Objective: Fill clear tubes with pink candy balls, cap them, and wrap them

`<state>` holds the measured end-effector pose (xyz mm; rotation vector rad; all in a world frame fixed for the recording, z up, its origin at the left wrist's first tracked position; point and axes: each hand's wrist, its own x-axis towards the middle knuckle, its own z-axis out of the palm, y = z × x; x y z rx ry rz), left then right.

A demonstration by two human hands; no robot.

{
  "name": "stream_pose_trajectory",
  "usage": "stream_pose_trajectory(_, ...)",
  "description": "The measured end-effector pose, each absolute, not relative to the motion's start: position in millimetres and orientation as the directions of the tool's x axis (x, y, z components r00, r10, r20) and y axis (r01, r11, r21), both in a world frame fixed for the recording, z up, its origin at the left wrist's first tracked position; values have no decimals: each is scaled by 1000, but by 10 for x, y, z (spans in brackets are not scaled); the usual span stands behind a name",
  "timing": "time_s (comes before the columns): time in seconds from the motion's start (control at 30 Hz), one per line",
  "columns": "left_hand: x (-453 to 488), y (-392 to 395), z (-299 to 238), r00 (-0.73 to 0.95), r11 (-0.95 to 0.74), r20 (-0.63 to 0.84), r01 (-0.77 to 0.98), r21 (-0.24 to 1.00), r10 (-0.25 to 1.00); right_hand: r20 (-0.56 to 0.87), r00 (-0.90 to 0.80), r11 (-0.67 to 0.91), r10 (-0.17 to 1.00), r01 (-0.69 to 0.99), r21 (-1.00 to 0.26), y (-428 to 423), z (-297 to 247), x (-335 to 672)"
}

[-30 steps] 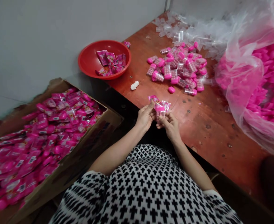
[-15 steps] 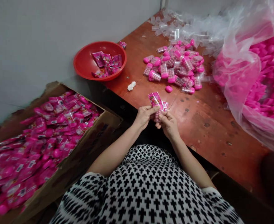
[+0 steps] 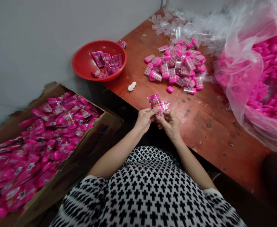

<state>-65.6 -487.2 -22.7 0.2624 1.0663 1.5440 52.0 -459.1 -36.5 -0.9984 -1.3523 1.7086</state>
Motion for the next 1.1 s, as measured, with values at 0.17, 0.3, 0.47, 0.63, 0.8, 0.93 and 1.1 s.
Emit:
stream_pose_trajectory(0.17,-603,-4919,-242,-186,132,-340,-674,726,922,-222,-454,-342,863,-203,-917,-4555,-357,498)
stream_pose_trajectory(0.3,-651,-4934,-225,-215,137,-361,-662,737,907,-267,-468,-425,843,-274,-863,-4572,-381,474)
stream_pose_trajectory(0.47,-710,-4970,-193,-296,76,-386,-701,709,874,-236,-539,-424,809,-255,-869,-4624,-396,530)
stream_pose_trajectory(0.63,-590,-5055,-220,-246,137,-421,-705,696,873,-277,-448,-421,850,-261,-869,-4590,-390,491)
stream_pose_trajectory(0.8,-776,-5234,-156,-293,92,-404,-702,706,867,-259,-536,-404,804,-173,-898,-4580,-321,343)
stream_pose_trajectory(0.93,-1297,-5500,-20,-690,-299,-231,-556,775,686,-216,-586,-361,781,-142,-922,-4494,-257,380)
stream_pose_trajectory(1.1,-1428,-5442,-91,-821,-301,-105,-320,898,561,-156,-433,-230,888,-124,-965,-4256,-254,604)
